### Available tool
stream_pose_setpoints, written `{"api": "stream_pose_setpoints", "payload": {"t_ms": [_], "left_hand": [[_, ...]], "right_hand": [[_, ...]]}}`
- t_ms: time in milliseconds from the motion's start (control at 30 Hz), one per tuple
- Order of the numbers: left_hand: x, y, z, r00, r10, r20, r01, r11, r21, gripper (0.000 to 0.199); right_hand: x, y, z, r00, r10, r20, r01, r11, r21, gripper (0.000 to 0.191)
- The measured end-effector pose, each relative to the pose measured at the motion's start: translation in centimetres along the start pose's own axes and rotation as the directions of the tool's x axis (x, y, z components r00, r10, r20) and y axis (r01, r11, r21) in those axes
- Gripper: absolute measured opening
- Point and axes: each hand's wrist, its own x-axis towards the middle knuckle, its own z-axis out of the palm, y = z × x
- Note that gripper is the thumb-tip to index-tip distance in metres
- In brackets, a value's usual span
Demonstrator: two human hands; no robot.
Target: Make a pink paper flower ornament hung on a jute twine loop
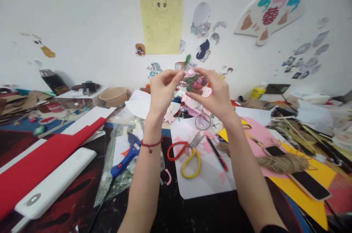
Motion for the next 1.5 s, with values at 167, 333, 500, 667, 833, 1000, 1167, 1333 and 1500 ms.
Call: {"api": "stream_pose_setpoints", "payload": {"t_ms": [167, 333, 500, 667, 833, 1000, 1167, 1333, 1500], "left_hand": [[-0.3, 0.8, 0.2, 0.946, 0.321, -0.045, -0.266, 0.847, 0.46, 0.018], [-0.6, 1.4, 1.0, 0.875, 0.446, 0.189, -0.465, 0.662, 0.588, 0.02], [-0.9, 1.2, 1.9, 0.869, 0.439, 0.227, -0.471, 0.6, 0.646, 0.02], [-0.9, 1.8, 1.5, 0.873, 0.451, 0.187, -0.452, 0.601, 0.659, 0.019], [-0.7, 1.8, 1.0, 0.869, 0.425, 0.255, -0.485, 0.625, 0.612, 0.019], [-0.6, 1.4, 1.2, 0.866, 0.408, 0.29, -0.499, 0.653, 0.57, 0.019], [-0.7, 1.4, 1.5, 0.876, 0.364, 0.317, -0.481, 0.711, 0.513, 0.02], [-0.5, 1.1, 1.3, 0.857, 0.367, 0.362, -0.508, 0.716, 0.478, 0.022], [-0.4, 0.5, 1.3, 0.887, 0.43, 0.169, -0.45, 0.722, 0.526, 0.019]], "right_hand": [[-0.1, 0.3, 0.0, 0.989, 0.042, -0.142, -0.055, 0.994, -0.094, 0.053], [-0.2, -0.1, -0.3, 0.98, 0.025, -0.198, -0.063, 0.98, -0.188, 0.044], [-0.1, -0.9, -0.7, 0.985, 0.001, -0.175, -0.026, 0.99, -0.141, 0.041], [0.1, -0.9, -1.9, 0.987, 0.147, 0.069, -0.161, 0.941, 0.298, 0.052], [0.2, -0.2, -2.7, 0.918, 0.344, 0.195, -0.394, 0.747, 0.535, 0.037], [0.1, 0.6, -2.6, 0.894, 0.338, 0.296, -0.447, 0.617, 0.648, 0.032], [-0.1, 1.5, -2.2, 0.893, 0.405, 0.196, -0.423, 0.606, 0.674, 0.029], [-0.1, 1.6, -1.6, 0.891, 0.436, 0.127, -0.407, 0.642, 0.65, 0.033], [-0.1, 1.8, -0.8, 0.877, 0.467, -0.11, -0.321, 0.742, 0.589, 0.036]]}}
